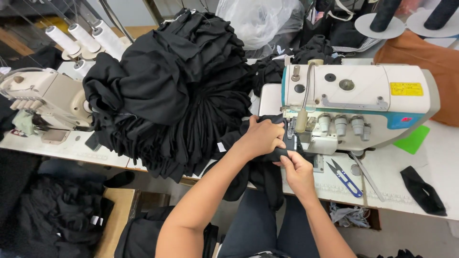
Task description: Using an industrial overlock sewing machine to sew and finish the edges of black fabric pieces.
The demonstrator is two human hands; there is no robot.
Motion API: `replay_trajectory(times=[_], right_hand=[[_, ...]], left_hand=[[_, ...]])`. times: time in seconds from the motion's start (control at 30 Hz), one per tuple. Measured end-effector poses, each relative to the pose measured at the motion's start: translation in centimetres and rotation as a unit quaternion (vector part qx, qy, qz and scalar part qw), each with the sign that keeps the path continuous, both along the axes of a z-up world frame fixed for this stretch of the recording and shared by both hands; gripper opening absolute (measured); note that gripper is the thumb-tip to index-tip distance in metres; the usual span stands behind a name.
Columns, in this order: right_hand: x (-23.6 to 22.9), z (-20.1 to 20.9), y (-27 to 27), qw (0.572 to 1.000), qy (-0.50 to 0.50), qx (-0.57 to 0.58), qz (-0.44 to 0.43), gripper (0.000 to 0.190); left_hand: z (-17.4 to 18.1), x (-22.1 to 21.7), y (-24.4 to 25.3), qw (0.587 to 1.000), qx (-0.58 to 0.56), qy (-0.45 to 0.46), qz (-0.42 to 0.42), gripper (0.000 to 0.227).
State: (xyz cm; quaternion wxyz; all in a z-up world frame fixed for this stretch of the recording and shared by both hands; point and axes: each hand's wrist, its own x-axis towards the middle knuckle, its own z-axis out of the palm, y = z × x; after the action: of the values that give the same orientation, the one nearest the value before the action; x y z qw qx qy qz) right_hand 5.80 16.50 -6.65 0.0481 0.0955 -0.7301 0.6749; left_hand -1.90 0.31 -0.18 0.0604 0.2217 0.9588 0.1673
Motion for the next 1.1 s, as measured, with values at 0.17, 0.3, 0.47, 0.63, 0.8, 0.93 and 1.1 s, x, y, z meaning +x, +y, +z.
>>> replay_trajectory(times=[0.17,0.3,0.47,0.63,0.8,0.93,1.1], right_hand=[[-1.7,-0.8,1.1,1.000,0.026,0.007,0.013,0.013],[-2.1,-4.4,1.9,0.993,0.070,0.081,0.039,0.014],[-0.9,-1.3,1.8,0.989,0.094,0.079,0.081,0.012],[-1.1,-0.3,2.2,0.986,0.102,0.089,0.092,0.017],[-1.7,-5.0,3.0,0.982,0.132,0.085,0.107,0.015],[-2.2,-5.6,3.2,0.981,0.134,0.063,0.126,0.016],[-2.3,-6.5,3.3,0.982,0.133,0.069,0.115,0.014]], left_hand=[[-0.1,1.9,1.4,0.972,-0.093,0.204,-0.075,0.026],[-0.6,3.6,1.6,0.914,-0.145,0.326,-0.191,0.019],[1.4,-1.3,-1.8,0.907,-0.205,0.285,-0.231,0.027],[2.2,-0.3,-0.3,0.909,-0.188,0.283,-0.240,0.026],[2.5,3.0,0.7,0.884,-0.205,0.331,-0.258,0.021],[2.9,1.0,-0.2,0.877,-0.221,0.348,-0.245,0.029],[2.8,4.2,2.0,0.886,-0.191,0.320,-0.275,0.022]])
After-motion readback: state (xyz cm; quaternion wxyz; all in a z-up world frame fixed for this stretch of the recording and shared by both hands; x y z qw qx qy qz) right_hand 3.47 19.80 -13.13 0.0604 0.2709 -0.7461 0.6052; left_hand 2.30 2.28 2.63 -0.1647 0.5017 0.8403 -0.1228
